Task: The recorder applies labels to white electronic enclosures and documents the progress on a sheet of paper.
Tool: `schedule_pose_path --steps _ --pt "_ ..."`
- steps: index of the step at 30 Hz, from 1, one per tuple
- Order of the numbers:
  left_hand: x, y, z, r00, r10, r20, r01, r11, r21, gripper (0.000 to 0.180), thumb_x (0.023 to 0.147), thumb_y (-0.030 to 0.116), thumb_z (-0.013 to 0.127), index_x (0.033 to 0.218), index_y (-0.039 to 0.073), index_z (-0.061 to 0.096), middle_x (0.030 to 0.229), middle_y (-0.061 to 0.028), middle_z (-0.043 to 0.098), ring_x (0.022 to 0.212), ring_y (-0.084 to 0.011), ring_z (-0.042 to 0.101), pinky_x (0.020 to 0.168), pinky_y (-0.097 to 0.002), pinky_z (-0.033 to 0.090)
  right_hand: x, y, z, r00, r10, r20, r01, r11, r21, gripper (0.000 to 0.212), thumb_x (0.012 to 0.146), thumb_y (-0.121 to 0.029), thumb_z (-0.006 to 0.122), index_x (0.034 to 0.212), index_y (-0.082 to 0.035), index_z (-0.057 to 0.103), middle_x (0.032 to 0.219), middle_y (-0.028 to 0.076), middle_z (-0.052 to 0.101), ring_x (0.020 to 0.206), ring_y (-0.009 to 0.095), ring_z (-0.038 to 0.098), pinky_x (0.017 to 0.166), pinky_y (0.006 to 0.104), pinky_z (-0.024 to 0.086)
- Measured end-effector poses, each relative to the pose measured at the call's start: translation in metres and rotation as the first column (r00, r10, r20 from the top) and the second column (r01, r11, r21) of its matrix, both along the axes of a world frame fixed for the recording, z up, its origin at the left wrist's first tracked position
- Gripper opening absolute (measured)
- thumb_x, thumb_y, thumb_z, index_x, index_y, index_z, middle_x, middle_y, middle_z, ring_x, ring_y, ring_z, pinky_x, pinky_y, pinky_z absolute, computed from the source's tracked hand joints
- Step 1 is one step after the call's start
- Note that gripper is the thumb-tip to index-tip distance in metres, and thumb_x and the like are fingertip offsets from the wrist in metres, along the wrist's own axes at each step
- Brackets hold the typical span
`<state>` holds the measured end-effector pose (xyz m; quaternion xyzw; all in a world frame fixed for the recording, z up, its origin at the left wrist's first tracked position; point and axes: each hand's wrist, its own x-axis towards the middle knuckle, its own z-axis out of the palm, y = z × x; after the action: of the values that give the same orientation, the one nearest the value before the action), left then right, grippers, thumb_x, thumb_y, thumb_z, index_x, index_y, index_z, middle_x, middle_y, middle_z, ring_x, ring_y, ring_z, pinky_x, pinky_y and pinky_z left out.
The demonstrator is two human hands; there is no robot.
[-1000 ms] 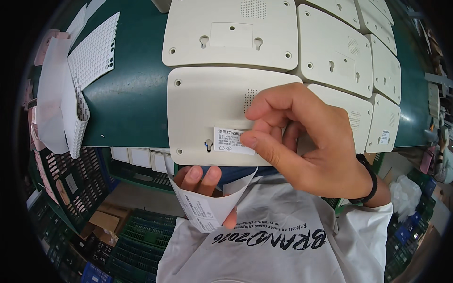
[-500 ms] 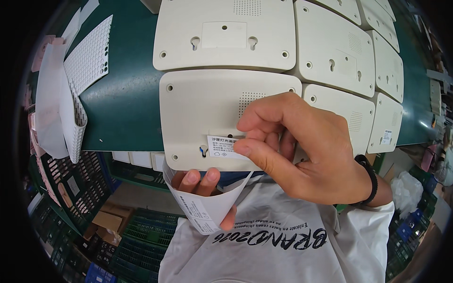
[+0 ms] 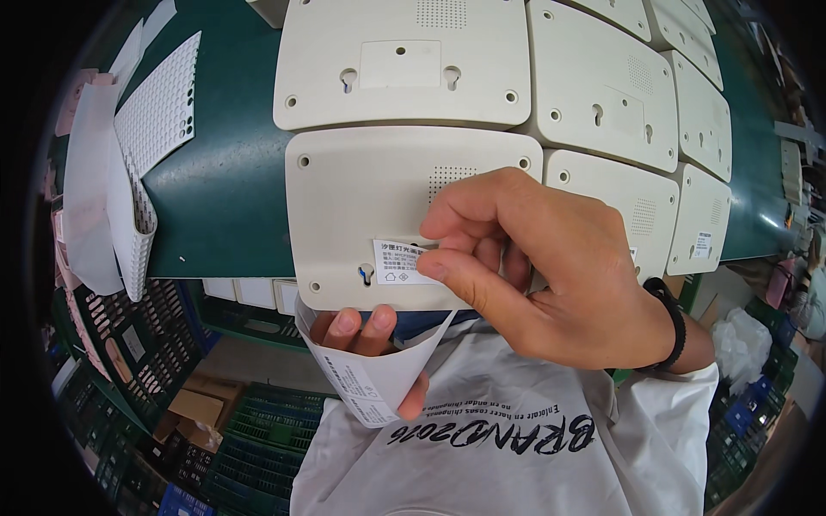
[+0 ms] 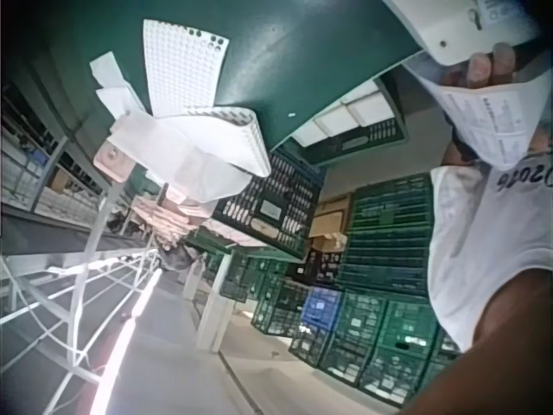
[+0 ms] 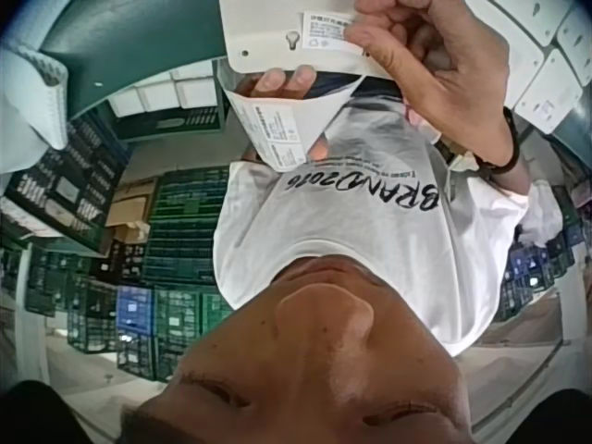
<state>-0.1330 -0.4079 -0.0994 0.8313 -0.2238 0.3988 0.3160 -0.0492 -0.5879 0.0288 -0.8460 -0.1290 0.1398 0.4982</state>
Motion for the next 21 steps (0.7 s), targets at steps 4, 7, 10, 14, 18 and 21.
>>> schedule_pose_path --steps 4,7,10,14,18,21 --pt "0.0019 0.0019 -0.0017 1.000 -0.019 0.014 0.019 1.000 -0.006 0.072 0.103 0.052 0.005 0.133 0.011 0.057 0.116 -0.0089 0.067 0.121 -0.0310 0.053 0.093 -0.0515 0.049 0.0006 -0.0013 0.0001 0.999 0.034 0.020 -0.034 0.999 -0.014 0.023 0.081 0.006 0.074 0.097 0.002 0.058 0.077 0.005 0.064 0.059 0.002 0.053 0.051 0.0176 0.038" --pt "0.0024 0.0019 -0.0037 0.997 -0.017 0.081 0.015 1.000 0.027 0.074 0.103 0.052 0.005 0.129 0.008 0.060 0.114 -0.0092 0.067 0.119 -0.0311 0.054 0.092 -0.0514 0.049 -0.0003 -0.0017 0.0000 1.000 0.017 0.003 -0.017 1.000 0.015 0.023 0.082 0.006 0.073 0.098 0.002 0.057 0.078 0.005 0.064 0.059 0.003 0.053 0.051 0.0176 0.038" --pt "0.0000 -0.0011 -0.0036 1.000 0.009 0.007 -0.008 1.000 -0.029 0.075 0.103 0.051 0.006 0.123 0.006 0.063 0.111 -0.0093 0.068 0.117 -0.0306 0.056 0.090 -0.0510 0.050 -0.0006 -0.0026 -0.0004 1.000 0.011 -0.023 -0.010 0.999 0.040 0.022 0.083 0.006 0.073 0.097 0.003 0.057 0.079 0.006 0.063 0.060 0.003 0.052 0.051 0.0176 0.038" --pt "0.0001 -0.0050 -0.0044 0.998 0.040 0.041 -0.038 0.998 -0.051 0.075 0.104 0.050 0.006 0.119 0.005 0.064 0.108 -0.0091 0.069 0.114 -0.0298 0.057 0.088 -0.0500 0.051 -0.0001 -0.0036 -0.0006 0.998 0.007 -0.064 -0.002 0.998 0.069 0.020 0.084 0.006 0.072 0.097 0.002 0.057 0.081 0.005 0.063 0.061 0.003 0.051 0.053 0.0176 0.038" --pt "0.0031 -0.0059 -0.0058 0.998 0.045 0.053 -0.042 0.998 -0.053 0.074 0.104 0.050 0.007 0.118 0.005 0.065 0.107 -0.0090 0.070 0.113 -0.0291 0.058 0.087 -0.0491 0.051 -0.0003 -0.0027 0.0005 0.995 -0.011 -0.102 0.019 0.997 0.078 0.020 0.084 0.006 0.071 0.096 0.002 0.056 0.082 0.005 0.063 0.063 0.003 0.051 0.055 0.0177 0.039" --pt "0.0055 -0.0060 -0.0066 0.995 0.045 0.088 -0.041 0.998 -0.047 0.074 0.104 0.050 0.008 0.118 0.004 0.065 0.107 -0.0093 0.070 0.113 -0.0290 0.058 0.086 -0.0484 0.051 -0.0003 -0.0023 0.0029 0.991 -0.028 -0.132 0.037 0.997 0.065 0.019 0.085 0.006 0.071 0.096 0.002 0.056 0.082 0.005 0.063 0.065 0.003 0.051 0.057 0.0180 0.040"
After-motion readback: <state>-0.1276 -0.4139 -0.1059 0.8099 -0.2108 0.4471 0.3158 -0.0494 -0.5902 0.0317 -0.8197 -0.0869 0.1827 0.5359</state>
